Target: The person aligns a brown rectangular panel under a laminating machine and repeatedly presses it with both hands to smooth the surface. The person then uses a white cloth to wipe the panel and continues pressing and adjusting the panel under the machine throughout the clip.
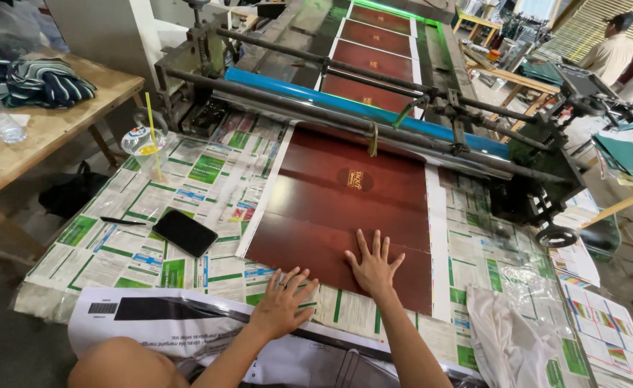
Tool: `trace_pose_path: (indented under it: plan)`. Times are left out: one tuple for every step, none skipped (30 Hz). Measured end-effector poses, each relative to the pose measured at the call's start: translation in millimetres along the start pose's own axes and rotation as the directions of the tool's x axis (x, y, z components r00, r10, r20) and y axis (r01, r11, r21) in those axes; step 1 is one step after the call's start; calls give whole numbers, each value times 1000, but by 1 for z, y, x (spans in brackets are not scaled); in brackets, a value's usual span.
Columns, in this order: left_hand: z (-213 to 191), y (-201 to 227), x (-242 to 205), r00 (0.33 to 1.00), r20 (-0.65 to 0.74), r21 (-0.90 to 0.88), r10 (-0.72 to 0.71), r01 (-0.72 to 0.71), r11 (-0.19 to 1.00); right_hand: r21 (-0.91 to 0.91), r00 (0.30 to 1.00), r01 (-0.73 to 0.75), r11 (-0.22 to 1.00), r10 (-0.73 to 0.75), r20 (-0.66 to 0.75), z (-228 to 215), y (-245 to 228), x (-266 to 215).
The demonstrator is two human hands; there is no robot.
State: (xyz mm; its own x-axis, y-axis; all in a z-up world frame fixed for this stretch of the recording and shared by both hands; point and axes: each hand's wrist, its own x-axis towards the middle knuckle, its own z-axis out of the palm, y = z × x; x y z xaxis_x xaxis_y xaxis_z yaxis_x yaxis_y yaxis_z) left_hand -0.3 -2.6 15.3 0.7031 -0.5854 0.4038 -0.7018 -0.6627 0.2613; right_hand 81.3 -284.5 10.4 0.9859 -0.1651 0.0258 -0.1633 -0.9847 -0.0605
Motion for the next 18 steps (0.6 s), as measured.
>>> trace_pose_path:
  plan:
    - [3,2,-6,1000,-8,-7,3,-3,1000,-7,1000,-9,1000,9,19,4,0,-3]
    - [3,5,-9,1000,-1,-12,-3,3,1000,-7,1000,-8,1000,8,29,6,3,-2]
    - [1,5,-8,1000,-2,-14,-4,4,1000,6,1000,7,1000,-7,3,3,2,6]
    - [-2,4,-7,1000,-3,-15,-5,5,1000,20,999,22,1000,-22,-24,0,1,13]
    - [-1,2,-3,1000,-13,-7,-9,9,1000,19,999,32,999,-32,-33,-1,2,25]
    - [0,0,0,1000,-16,3,-7,7,1000,20,1000,13,1000,-13,4,-2,3,36]
    - [3,3,-6,1000,-4,4,-7,7,1000,21,998,-14,1000,13,58,3,4,36]
    - [3,5,-7,1000,2,3,-13,13,1000,23,998,-11,1000,10,66,7,4,38]
    - [1,5,-6,1000,-3,4,-10,10,1000,44,999,-20,999,18,38,10,2,44]
    - [0,5,-5,1000,-8,4,-6,6,1000,66,1000,-27,997,27,11,13,1,49]
    - [0,3,-5,1000,-1,2,-2,2,1000,69,999,-35,997,34,16,17,-2,38]
    - [-1,2,-4,1000,8,-2,-23,23,1000,86,999,-22,996,25,-28,21,-5,26]
    - [1,4,-3,999,22,-14,-35,35,999,99,997,-22,995,29,-70,25,-3,10]
    - [4,8,-11,999,34,-25,-21,22,999,99,997,-42,994,49,-63,23,-4,-18]
    - [6,5,-8,1000,-3,-12,-17,17,1000,62,998,47,997,-44,-51,16,-6,-34]
    - [8,3,-6,999,-40,1,-12,12,1000,26,990,137,990,-136,-35,9,-9,-51]
    - [7,2,-6,999,-36,-7,3,-3,1000,24,992,119,993,-119,-36,8,-5,-65]
    - [7,1,-7,998,-61,14,18,-17,1000,16,984,177,984,-177,-34,8,-2,-79]
